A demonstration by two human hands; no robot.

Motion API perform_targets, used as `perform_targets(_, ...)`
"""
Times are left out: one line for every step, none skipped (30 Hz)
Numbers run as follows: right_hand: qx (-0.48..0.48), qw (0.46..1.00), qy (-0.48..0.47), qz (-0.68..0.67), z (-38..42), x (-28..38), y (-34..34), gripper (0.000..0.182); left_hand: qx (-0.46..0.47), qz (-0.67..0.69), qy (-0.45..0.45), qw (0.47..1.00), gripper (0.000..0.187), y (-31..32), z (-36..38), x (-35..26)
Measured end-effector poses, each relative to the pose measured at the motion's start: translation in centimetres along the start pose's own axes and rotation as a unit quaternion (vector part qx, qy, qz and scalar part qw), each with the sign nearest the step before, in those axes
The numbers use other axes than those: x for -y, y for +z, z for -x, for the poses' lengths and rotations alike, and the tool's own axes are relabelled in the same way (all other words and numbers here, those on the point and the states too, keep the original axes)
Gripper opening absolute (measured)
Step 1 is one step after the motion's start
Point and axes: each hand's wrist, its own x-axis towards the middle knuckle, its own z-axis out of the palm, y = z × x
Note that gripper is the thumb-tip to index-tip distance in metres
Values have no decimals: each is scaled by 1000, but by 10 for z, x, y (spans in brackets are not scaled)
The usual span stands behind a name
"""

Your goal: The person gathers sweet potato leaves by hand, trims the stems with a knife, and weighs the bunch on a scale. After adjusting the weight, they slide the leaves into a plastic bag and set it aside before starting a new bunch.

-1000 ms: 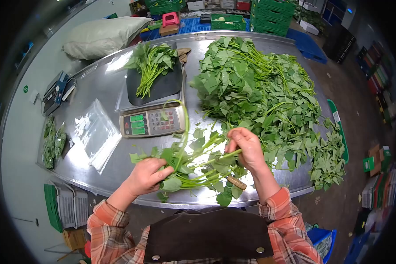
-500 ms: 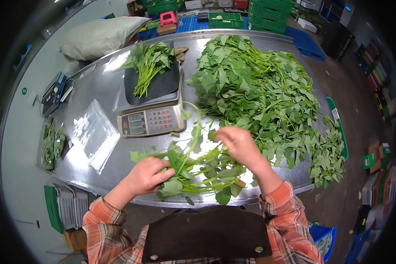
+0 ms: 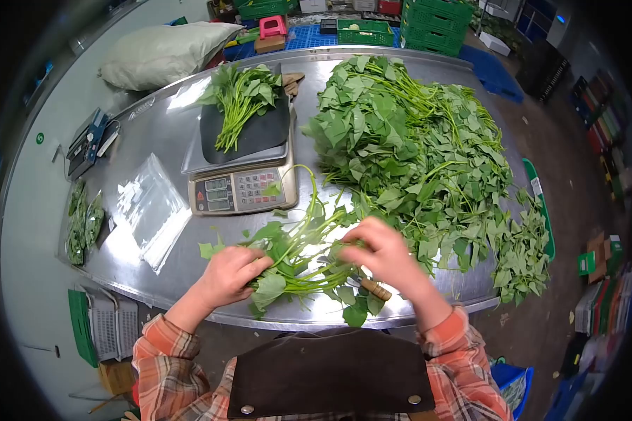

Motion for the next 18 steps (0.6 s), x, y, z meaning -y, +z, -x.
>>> perform_targets(1,999,7,-34,0,16,15,26,5,4,-3,1000,61,2,-3,-1)
perform_targets(-4,999,-36,18,-1,26,28,29,8,9,-3,1000,62,3,-8,-4)
perform_targets(2,997,-70,14,-2,28,41,28,9,13,-4,1000,62,3,-13,-7)
perform_targets(-9,995,-98,7,-3,19,50,25,10,16,-7,1000,63,2,-16,-8)
perform_targets(-18,992,-126,0,-4,9,58,22,6,21,-10,1000,62,2,-15,-7)
perform_targets(-67,989,-125,35,-6,1,55,17,2,24,-16,1000,62,3,-13,-4)
perform_targets(-114,983,-125,70,-10,-10,44,12,-4,27,-23,999,62,3,-10,-3)
perform_targets(-168,982,-56,72,-13,-28,33,10,-4,25,-36,999,62,2,-6,-1)
perform_targets(-220,973,12,74,-16,-47,19,7,-6,22,-49,999,62,1,-3,1)
perform_targets(-242,966,46,78,-15,-65,0,7,-7,19,-61,998,61,-1,1,2)
perform_targets(-266,957,80,82,-15,-75,-13,8,-6,22,-74,997,61,-1,4,3)
perform_targets(-225,970,42,79,-17,-68,-12,8,-7,24,-85,996,61,0,5,4)
perform_targets(-183,980,7,76,-13,-54,-7,9,-6,29,-96,995,61,0,5,4)
perform_targets(-143,987,-24,73,-6,-36,0,10,3,37,-121,992,61,1,4,3)
perform_targets(-87,995,-33,41,-3,-11,13,19,13,45,-144,988,60,4,-1,0)
perform_targets(-51,993,-91,61,0,6,25,29,22,53,-166,984,60,6,-6,-2)
perform_targets(-40,984,-135,109,1,24,35,34,13,65,-173,983,60,9,-11,-4)
perform_targets(-10,983,-156,100,1,33,42,33,5,76,-180,981,61,11,-14,-7)
